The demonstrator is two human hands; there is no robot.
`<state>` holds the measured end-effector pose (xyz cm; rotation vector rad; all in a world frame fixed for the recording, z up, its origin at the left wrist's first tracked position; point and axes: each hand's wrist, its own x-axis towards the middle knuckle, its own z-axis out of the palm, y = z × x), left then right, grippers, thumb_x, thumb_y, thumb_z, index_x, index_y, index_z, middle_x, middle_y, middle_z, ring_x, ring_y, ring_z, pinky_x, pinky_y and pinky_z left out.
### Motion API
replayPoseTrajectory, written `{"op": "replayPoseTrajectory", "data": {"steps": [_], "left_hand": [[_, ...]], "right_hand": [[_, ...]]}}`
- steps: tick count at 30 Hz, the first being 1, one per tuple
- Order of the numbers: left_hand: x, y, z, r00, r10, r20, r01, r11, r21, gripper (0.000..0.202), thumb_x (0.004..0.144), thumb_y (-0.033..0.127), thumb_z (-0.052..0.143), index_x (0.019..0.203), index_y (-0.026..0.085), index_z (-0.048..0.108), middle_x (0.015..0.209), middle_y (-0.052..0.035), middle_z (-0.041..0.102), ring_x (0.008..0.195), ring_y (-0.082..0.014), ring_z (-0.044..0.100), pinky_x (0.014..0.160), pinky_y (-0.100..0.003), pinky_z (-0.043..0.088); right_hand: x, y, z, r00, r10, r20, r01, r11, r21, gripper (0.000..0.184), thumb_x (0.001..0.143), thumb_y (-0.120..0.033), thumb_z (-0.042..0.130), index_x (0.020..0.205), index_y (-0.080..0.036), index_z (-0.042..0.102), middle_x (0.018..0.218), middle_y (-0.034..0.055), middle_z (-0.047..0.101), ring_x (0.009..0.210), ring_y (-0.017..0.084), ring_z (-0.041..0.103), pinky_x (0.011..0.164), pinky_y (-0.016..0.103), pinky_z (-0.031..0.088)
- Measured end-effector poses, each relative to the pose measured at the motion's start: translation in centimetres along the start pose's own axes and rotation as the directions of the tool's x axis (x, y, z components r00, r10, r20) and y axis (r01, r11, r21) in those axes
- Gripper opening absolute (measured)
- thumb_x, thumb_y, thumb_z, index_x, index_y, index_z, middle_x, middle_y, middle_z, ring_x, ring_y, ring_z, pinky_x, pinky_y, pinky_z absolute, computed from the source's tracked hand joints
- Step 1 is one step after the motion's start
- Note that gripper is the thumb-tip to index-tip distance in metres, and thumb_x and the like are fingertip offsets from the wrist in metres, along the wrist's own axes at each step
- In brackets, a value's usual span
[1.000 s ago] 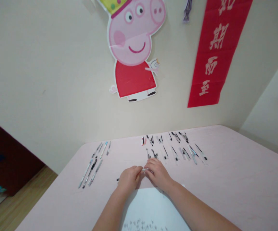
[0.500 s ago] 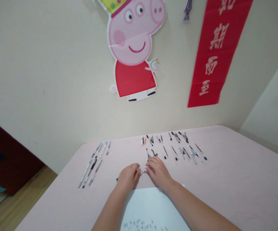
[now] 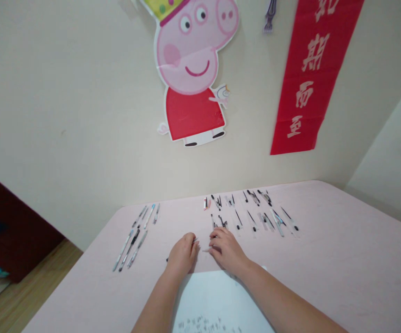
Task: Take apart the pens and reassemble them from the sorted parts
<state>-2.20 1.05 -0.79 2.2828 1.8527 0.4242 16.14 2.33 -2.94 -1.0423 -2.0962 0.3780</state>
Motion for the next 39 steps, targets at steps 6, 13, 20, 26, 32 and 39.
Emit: {"op": "replayPoseTrajectory", "data": {"steps": [6, 13, 20, 26, 32, 39], "left_hand": [[0.0, -0.1, 0.2, 0.999, 0.042, -0.028, -0.044, 0.996, -0.081, 0.011, 0.089, 0.019, 0.04, 0.089, 0.02, 0.051, 0.09, -0.0061, 0.059, 0.084, -0.0193, 0.057, 0.075, -0.03, 0.042], [0.5, 0.1, -0.1, 0.966, 0.078, -0.245, -0.143, 0.956, -0.258, 0.019, 0.085, 0.015, 0.039, 0.077, 0.019, 0.055, 0.085, -0.0061, 0.057, 0.083, -0.0188, 0.056, 0.079, -0.031, 0.046], [0.6, 0.7, -1.1, 0.933, -0.093, -0.349, -0.097, 0.867, -0.489, 0.034, 0.088, 0.04, 0.043, 0.071, 0.019, 0.063, 0.076, -0.004, 0.059, 0.078, -0.018, 0.058, 0.072, -0.031, 0.046], [0.8, 0.4, -0.3, 0.905, -0.419, -0.074, 0.06, 0.299, -0.952, 0.047, 0.076, 0.06, 0.055, 0.086, 0.014, 0.064, 0.071, -0.0006, 0.064, 0.044, -0.0061, 0.045, 0.041, -0.019, 0.036], [1.1, 0.7, 0.3, 0.873, -0.463, 0.152, 0.047, -0.231, -0.972, 0.025, 0.078, 0.034, 0.068, 0.079, 0.01, 0.063, 0.068, -0.0029, 0.066, 0.044, -0.0046, 0.052, 0.039, -0.012, 0.042], [1.1, 1.2, 0.2, 0.868, -0.409, 0.283, 0.132, -0.359, -0.924, 0.01, 0.086, 0.008, 0.055, 0.08, 0.009, 0.062, 0.07, -0.0041, 0.066, 0.046, -0.0039, 0.056, 0.044, -0.01, 0.049]], "right_hand": [[-0.1, 0.1, 0.2, 1.0, -0.005, 0.029, 0.005, 1.0, -0.009, 0.01, 0.072, -0.012, 0.068, 0.077, -0.021, 0.072, 0.099, 0.0063, 0.065, 0.11, 0.025, 0.049, 0.096, 0.042, 0.039], [-0.2, 0.5, 0.5, 0.999, -0.016, 0.033, 0.016, 1.0, -0.01, 0.013, 0.07, -0.011, 0.07, 0.077, -0.021, 0.072, 0.099, 0.0061, 0.065, 0.11, 0.025, 0.049, 0.098, 0.042, 0.039], [-0.2, 0.3, 0.3, 0.999, -0.017, 0.037, 0.017, 1.0, 0.004, 0.012, 0.071, -0.012, 0.069, 0.079, -0.02, 0.072, 0.1, 0.0068, 0.065, 0.111, 0.025, 0.049, 0.1, 0.042, 0.038], [0.0, -0.4, -0.3, 0.996, -0.083, 0.009, 0.083, 0.995, 0.051, 0.017, 0.086, -0.019, 0.054, 0.081, -0.019, 0.07, 0.098, 0.0076, 0.065, 0.107, 0.023, 0.051, 0.097, 0.043, 0.039], [0.1, -0.3, -0.4, 0.989, -0.145, -0.025, 0.147, 0.981, 0.127, 0.024, 0.091, -0.022, 0.044, 0.081, -0.019, 0.066, 0.095, 0.0073, 0.066, 0.103, 0.022, 0.051, 0.096, 0.043, 0.04], [0.3, -0.3, -0.2, 0.993, -0.116, -0.038, 0.12, 0.982, 0.142, 0.022, 0.092, -0.02, 0.041, 0.086, -0.019, 0.062, 0.087, 0.0069, 0.064, 0.097, 0.022, 0.053, 0.093, 0.042, 0.041]]}}
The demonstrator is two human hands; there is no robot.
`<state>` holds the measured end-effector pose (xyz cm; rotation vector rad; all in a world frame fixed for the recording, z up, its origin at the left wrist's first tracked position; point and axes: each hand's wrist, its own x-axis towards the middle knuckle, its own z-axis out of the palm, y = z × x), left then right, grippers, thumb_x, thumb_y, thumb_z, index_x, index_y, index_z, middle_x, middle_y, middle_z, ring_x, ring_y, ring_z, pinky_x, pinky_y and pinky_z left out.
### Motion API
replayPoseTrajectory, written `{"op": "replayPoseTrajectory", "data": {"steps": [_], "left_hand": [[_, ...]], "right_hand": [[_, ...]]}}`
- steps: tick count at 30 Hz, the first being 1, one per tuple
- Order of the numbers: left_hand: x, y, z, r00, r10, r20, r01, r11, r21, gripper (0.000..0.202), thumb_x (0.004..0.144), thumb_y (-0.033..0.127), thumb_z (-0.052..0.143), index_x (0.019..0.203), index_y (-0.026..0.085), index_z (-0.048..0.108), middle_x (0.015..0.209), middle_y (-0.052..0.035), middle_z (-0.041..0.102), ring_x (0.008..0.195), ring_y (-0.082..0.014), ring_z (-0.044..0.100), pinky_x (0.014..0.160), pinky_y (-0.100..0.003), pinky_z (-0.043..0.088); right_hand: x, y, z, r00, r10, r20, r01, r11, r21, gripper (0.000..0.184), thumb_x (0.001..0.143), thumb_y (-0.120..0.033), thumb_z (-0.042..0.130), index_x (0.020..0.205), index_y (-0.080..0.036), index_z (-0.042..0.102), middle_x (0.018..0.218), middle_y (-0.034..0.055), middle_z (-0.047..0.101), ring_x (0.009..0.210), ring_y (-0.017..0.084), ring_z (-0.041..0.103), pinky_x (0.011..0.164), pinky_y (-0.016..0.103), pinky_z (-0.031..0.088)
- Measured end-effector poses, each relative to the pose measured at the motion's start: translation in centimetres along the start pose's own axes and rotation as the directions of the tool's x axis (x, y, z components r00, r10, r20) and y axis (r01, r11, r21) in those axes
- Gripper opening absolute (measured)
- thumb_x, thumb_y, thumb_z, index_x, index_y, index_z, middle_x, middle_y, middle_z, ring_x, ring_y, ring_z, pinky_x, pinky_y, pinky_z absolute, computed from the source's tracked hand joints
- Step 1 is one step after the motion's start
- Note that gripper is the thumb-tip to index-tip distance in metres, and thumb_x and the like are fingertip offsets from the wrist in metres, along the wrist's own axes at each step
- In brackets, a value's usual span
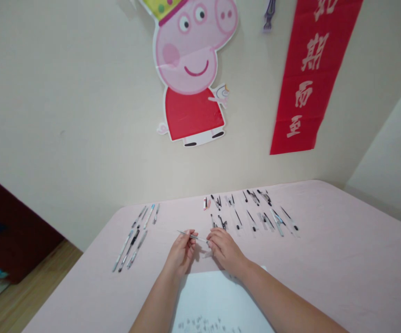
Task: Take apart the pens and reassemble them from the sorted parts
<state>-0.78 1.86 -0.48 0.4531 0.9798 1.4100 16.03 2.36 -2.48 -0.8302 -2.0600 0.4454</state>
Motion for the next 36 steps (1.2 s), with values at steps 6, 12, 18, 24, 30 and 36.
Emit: {"op": "replayPoseTrajectory", "data": {"steps": [6, 12, 18, 24, 30, 36], "left_hand": [[0.01, -0.01, -0.26, 0.996, -0.083, 0.041, 0.083, 0.996, -0.007, 0.012, 0.08, 0.0, 0.06, 0.083, 0.011, 0.061, 0.074, -0.0025, 0.067, 0.049, -0.0045, 0.06, 0.047, -0.011, 0.052], [0.26, -0.12, -0.58, 0.996, -0.072, 0.044, 0.072, 0.997, -0.003, 0.013, 0.081, -0.002, 0.057, 0.081, 0.009, 0.062, 0.076, -0.0044, 0.069, 0.051, -0.0051, 0.062, 0.049, -0.011, 0.054], [0.58, -0.35, -0.57, 0.999, -0.042, 0.014, 0.042, 0.999, 0.002, 0.014, 0.084, 0.0, 0.055, 0.078, 0.009, 0.062, 0.072, -0.0041, 0.07, 0.049, -0.0047, 0.062, 0.048, -0.01, 0.053], [0.7, -0.47, -0.61, 0.999, -0.038, 0.004, 0.038, 0.999, 0.004, 0.013, 0.082, 0.001, 0.058, 0.074, 0.01, 0.062, 0.067, -0.0019, 0.068, 0.047, -0.004, 0.061, 0.048, -0.009, 0.053], [0.56, -0.54, -0.54, 0.999, -0.051, 0.016, 0.051, 0.999, 0.017, 0.014, 0.083, 0.001, 0.057, 0.073, 0.01, 0.062, 0.067, -0.0027, 0.068, 0.048, -0.0043, 0.061, 0.047, -0.01, 0.053], [0.49, -0.56, -0.46, 0.999, -0.051, 0.016, 0.051, 0.998, 0.021, 0.012, 0.082, 0.001, 0.059, 0.073, 0.009, 0.062, 0.067, -0.0033, 0.068, 0.048, -0.005, 0.061, 0.047, -0.011, 0.053]], "right_hand": [[0.03, 0.11, -0.03, 1.0, 0.024, -0.003, -0.024, 0.999, 0.023, 0.018, 0.091, -0.018, 0.043, 0.084, -0.019, 0.06, 0.085, 0.0069, 0.063, 0.095, 0.022, 0.052, 0.09, 0.041, 0.041], [0.07, 0.23, 0.03, 0.999, 0.033, -0.026, -0.032, 0.999, 0.032, 0.017, 0.09, -0.016, 0.046, 0.078, -0.019, 0.058, 0.081, 0.0056, 0.059, 0.09, 0.021, 0.051, 0.086, 0.039, 0.041], [0.07, -0.03, -0.08, 0.998, 0.048, -0.049, -0.047, 0.999, 0.021, 0.015, 0.089, -0.016, 0.048, 0.075, -0.019, 0.055, 0.082, 0.0057, 0.056, 0.085, 0.021, 0.049, 0.079, 0.037, 0.041], [-0.17, 0.24, 0.09, 0.998, 0.062, -0.029, -0.061, 0.998, 0.021, 0.007, 0.087, -0.021, 0.054, 0.08, -0.019, 0.055, 0.085, 0.0058, 0.057, 0.087, 0.021, 0.049, 0.078, 0.036, 0.041], [-0.07, 0.39, 0.12, 0.998, 0.07, 0.01, -0.07, 0.998, -0.001, 0.025, 0.094, -0.021, 0.041, 0.072, -0.019, 0.053, 0.075, 0.0041, 0.055, 0.081, 0.02, 0.049, 0.078, 0.036, 0.04], [-0.03, 0.23, 0.1, 0.995, 0.087, -0.052, -0.086, 0.996, 0.02, 0.014, 0.084, -0.015, 0.055, 0.071, -0.019, 0.053, 0.079, 0.0041, 0.055, 0.084, 0.02, 0.049, 0.078, 0.035, 0.04]]}}
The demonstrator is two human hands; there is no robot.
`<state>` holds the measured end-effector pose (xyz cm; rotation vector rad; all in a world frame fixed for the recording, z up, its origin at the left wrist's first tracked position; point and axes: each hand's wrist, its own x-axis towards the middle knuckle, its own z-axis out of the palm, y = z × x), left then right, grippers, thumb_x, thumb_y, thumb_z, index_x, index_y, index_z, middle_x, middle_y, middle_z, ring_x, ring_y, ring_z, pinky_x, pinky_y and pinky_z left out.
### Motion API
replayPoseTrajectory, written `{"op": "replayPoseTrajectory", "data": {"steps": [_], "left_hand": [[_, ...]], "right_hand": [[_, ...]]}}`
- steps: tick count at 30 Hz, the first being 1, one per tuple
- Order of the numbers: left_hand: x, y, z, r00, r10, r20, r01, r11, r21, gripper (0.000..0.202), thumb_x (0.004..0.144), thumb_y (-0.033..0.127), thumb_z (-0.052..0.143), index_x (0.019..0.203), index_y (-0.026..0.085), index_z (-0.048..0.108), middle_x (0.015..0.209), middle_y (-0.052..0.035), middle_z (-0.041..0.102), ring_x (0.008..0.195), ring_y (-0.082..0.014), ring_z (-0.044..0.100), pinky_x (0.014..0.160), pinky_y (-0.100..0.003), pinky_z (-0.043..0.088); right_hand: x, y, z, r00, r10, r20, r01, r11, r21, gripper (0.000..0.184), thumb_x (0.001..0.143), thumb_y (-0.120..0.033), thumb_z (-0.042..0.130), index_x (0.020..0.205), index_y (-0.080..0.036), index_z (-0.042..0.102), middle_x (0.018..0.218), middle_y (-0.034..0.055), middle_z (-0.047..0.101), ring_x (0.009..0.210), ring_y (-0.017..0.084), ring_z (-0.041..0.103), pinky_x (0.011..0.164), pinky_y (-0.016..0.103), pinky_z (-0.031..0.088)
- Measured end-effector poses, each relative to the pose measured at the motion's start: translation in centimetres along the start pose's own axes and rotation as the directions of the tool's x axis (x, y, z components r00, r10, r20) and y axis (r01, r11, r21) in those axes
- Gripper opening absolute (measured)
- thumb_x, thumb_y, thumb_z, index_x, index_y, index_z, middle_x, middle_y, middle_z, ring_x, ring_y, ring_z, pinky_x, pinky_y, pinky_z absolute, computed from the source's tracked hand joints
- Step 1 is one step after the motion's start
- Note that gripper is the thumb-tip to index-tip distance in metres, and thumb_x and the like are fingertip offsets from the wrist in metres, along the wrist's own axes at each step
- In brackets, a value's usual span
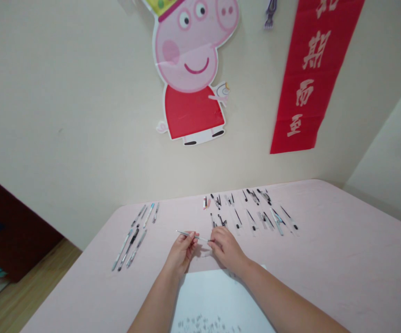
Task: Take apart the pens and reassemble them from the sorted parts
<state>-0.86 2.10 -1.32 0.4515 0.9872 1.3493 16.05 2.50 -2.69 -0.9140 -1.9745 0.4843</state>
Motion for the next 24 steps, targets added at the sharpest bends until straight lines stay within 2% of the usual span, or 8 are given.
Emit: {"op": "replayPoseTrajectory", "data": {"steps": [3, 6, 10, 12, 17, 20, 24], "left_hand": [[-0.01, 0.02, -0.02, 1.0, 0.001, -0.009, -0.001, 1.0, -0.007, 0.014, 0.083, 0.0, 0.057, 0.073, 0.009, 0.061, 0.066, -0.003, 0.067, 0.047, -0.0045, 0.061, 0.048, -0.01, 0.053], [-0.03, 0.07, -0.03, 1.0, -0.003, -0.008, 0.003, 1.0, -0.011, 0.013, 0.082, 0.001, 0.059, 0.073, 0.01, 0.061, 0.066, -0.0027, 0.067, 0.048, -0.0046, 0.061, 0.048, -0.01, 0.053], [-0.04, 0.11, -0.01, 1.0, -0.013, -0.004, 0.012, 1.0, -0.012, 0.013, 0.081, 0.0, 0.059, 0.073, 0.009, 0.061, 0.067, -0.0034, 0.068, 0.049, -0.0051, 0.061, 0.049, -0.01, 0.054], [-0.02, 0.11, 0.02, 1.0, -0.016, -0.008, 0.016, 1.0, -0.013, 0.013, 0.081, 0.0, 0.059, 0.073, 0.009, 0.061, 0.067, -0.0034, 0.068, 0.049, -0.005, 0.061, 0.049, -0.011, 0.054], [0.07, 0.09, 0.08, 1.0, -0.018, -0.024, 0.017, 1.0, -0.019, 0.016, 0.083, -0.001, 0.056, 0.072, 0.009, 0.06, 0.066, -0.0034, 0.068, 0.048, -0.0048, 0.061, 0.049, -0.011, 0.054], [0.1, 0.05, 0.06, 0.999, -0.017, -0.028, 0.017, 1.0, -0.022, 0.016, 0.083, -0.001, 0.055, 0.072, 0.01, 0.06, 0.066, -0.0034, 0.068, 0.047, -0.005, 0.061, 0.048, -0.011, 0.054], [0.06, 0.05, 0.02, 1.0, -0.019, -0.023, 0.019, 1.0, -0.023, 0.015, 0.082, -0.001, 0.057, 0.072, 0.01, 0.06, 0.067, -0.0032, 0.068, 0.048, -0.0051, 0.062, 0.049, -0.011, 0.054]], "right_hand": [[-0.09, 0.12, 0.07, 0.999, 0.022, -0.039, -0.021, 0.999, 0.025, 0.01, 0.08, -0.014, 0.061, 0.074, -0.02, 0.053, 0.082, 0.004, 0.057, 0.085, 0.021, 0.049, 0.078, 0.035, 0.04], [-0.11, 0.33, 0.16, 0.998, 0.049, -0.045, -0.048, 0.999, 0.019, 0.011, 0.08, -0.02, 0.063, 0.075, -0.02, 0.053, 0.081, 0.0039, 0.057, 0.084, 0.021, 0.049, 0.076, 0.035, 0.04], [0.01, 0.35, 0.11, 1.0, 0.022, 0.01, -0.022, 1.0, -0.004, 0.024, 0.092, -0.022, 0.045, 0.069, -0.019, 0.053, 0.075, 0.0036, 0.054, 0.081, 0.02, 0.049, 0.076, 0.035, 0.04], [0.06, 0.28, 0.06, 1.0, 0.009, 0.027, -0.008, 1.0, -0.007, 0.028, 0.092, -0.019, 0.042, 0.067, -0.019, 0.053, 0.073, 0.0037, 0.054, 0.08, 0.02, 0.049, 0.076, 0.035, 0.04], [-0.06, 0.46, 0.24, 0.999, 0.023, -0.029, -0.022, 0.999, 0.024, 0.013, 0.082, -0.014, 0.056, 0.071, -0.019, 0.054, 0.08, 0.004, 0.055, 0.085, 0.021, 0.049, 0.078, 0.035, 0.04], [-0.16, 0.65, 0.39, 0.997, 0.035, -0.072, -0.032, 0.999, 0.044, 0.01, 0.078, -0.014, 0.062, 0.075, -0.02, 0.054, 0.084, 0.004, 0.057, 0.088, 0.021, 0.049, 0.079, 0.036, 0.04], [-0.08, 0.49, 0.23, 0.998, 0.05, -0.05, -0.048, 0.998, 0.038, 0.009, 0.083, -0.022, 0.059, 0.075, -0.02, 0.054, 0.082, 0.0041, 0.057, 0.085, 0.02, 0.049, 0.077, 0.035, 0.041]]}}
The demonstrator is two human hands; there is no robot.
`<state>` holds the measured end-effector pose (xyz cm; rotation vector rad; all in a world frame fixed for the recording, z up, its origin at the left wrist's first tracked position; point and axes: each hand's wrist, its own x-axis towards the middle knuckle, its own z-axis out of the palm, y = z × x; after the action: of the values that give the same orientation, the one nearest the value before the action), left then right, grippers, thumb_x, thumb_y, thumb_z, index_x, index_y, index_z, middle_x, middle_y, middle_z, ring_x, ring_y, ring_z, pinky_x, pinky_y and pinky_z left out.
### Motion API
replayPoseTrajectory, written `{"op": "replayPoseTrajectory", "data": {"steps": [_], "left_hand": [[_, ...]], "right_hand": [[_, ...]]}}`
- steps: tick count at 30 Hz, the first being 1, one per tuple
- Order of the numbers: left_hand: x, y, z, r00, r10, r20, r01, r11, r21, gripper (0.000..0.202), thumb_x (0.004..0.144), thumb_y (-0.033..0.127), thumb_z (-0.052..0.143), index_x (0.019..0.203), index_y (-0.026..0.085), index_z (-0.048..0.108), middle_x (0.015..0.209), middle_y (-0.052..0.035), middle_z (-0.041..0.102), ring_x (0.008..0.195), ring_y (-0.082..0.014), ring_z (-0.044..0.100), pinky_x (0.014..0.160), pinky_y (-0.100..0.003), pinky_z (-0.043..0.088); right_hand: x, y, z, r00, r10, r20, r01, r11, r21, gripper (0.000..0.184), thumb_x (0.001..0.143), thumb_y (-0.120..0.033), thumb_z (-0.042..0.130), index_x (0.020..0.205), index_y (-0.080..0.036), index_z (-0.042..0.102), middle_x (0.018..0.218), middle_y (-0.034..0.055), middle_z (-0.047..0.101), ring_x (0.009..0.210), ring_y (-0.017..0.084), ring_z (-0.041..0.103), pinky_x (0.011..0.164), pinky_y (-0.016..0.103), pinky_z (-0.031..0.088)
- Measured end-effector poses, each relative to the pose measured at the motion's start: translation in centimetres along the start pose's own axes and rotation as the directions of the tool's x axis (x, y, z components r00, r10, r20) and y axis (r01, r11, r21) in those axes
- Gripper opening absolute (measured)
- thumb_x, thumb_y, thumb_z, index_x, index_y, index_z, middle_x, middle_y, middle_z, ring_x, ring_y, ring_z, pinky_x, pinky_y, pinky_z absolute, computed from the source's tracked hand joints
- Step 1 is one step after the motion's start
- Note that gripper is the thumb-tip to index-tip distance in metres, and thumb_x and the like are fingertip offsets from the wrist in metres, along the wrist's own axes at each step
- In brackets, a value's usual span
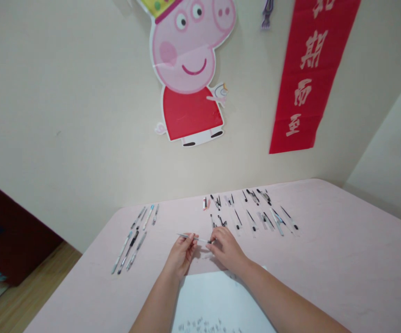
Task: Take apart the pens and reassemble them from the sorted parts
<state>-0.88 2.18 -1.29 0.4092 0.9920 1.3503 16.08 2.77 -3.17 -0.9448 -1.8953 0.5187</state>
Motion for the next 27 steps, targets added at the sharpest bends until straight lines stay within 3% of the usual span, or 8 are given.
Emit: {"op": "replayPoseTrajectory", "data": {"steps": [4, 11, 14, 17, 20, 27], "left_hand": [[-0.1, 0.08, 0.05, 1.0, -0.007, 0.009, 0.007, 1.0, 0.004, 0.014, 0.082, 0.0, 0.058, 0.072, 0.01, 0.06, 0.068, -0.004, 0.068, 0.048, -0.0051, 0.062, 0.051, -0.011, 0.054], [-0.02, 0.05, -0.03, 1.0, 0.0, 0.003, 0.0, 1.0, -0.001, 0.014, 0.08, 0.0, 0.061, 0.07, 0.01, 0.06, 0.067, -0.003, 0.068, 0.048, -0.0052, 0.062, 0.049, -0.011, 0.054], [0.08, -0.01, -0.13, 1.0, 0.002, 0.003, -0.002, 1.0, -0.005, 0.014, 0.081, 0.0, 0.06, 0.071, 0.01, 0.06, 0.067, -0.0032, 0.068, 0.049, -0.0051, 0.062, 0.05, -0.011, 0.054], [0.11, -0.01, -0.17, 1.0, -0.004, 0.009, 0.004, 1.0, -0.002, 0.014, 0.081, 0.0, 0.059, 0.072, 0.01, 0.06, 0.067, -0.0036, 0.068, 0.049, -0.0051, 0.062, 0.05, -0.011, 0.054], [0.1, 0.0, -0.14, 1.0, -0.01, 0.013, 0.01, 1.0, 0.007, 0.012, 0.08, 0.001, 0.062, 0.071, 0.01, 0.06, 0.066, -0.0029, 0.068, 0.048, -0.0053, 0.062, 0.049, -0.01, 0.054], [0.23, -0.17, -0.08, 1.0, 0.012, -0.002, -0.012, 1.0, 0.008, 0.014, 0.081, 0.0, 0.06, 0.071, 0.01, 0.06, 0.068, -0.0026, 0.068, 0.048, -0.0045, 0.062, 0.048, -0.01, 0.054]], "right_hand": [[0.16, -0.27, -0.23, 0.998, -0.03, 0.054, 0.03, 1.0, 0.001, 0.026, 0.092, -0.018, 0.042, 0.069, -0.019, 0.054, 0.077, 0.0043, 0.056, 0.082, 0.02, 0.05, 0.078, 0.036, 0.04], [0.02, -0.18, -0.09, 1.0, -0.019, -0.022, 0.02, 0.999, 0.026, 0.009, 0.08, -0.013, 0.057, 0.075, -0.02, 0.055, 0.084, 0.0048, 0.057, 0.087, 0.021, 0.05, 0.079, 0.037, 0.04], [-0.04, -0.01, -0.02, 0.999, 0.014, -0.038, -0.013, 1.0, 0.024, 0.01, 0.077, -0.015, 0.062, 0.08, -0.02, 0.055, 0.088, 0.005, 0.058, 0.089, 0.022, 0.05, 0.08, 0.037, 0.041], [-0.01, 0.13, 0.01, 1.0, 0.008, -0.007, -0.008, 1.0, 0.018, 0.003, 0.083, -0.02, 0.058, 0.08, -0.02, 0.057, 0.086, 0.0053, 0.058, 0.088, 0.022, 0.05, 0.08, 0.037, 0.041], [0.07, 0.14, 0.01, 0.999, -0.028, 0.03, 0.027, 0.999, 0.02, 0.02, 0.09, -0.019, 0.046, 0.073, -0.019, 0.058, 0.081, 0.0055, 0.059, 0.086, 0.021, 0.051, 0.08, 0.037, 0.041], [0.15, -0.23, -0.08, 0.999, -0.034, -0.038, 0.036, 0.998, 0.045, 0.01, 0.08, -0.012, 0.057, 0.075, -0.02, 0.061, 0.084, 0.0051, 0.06, 0.09, 0.021, 0.052, 0.084, 0.04, 0.041]]}}
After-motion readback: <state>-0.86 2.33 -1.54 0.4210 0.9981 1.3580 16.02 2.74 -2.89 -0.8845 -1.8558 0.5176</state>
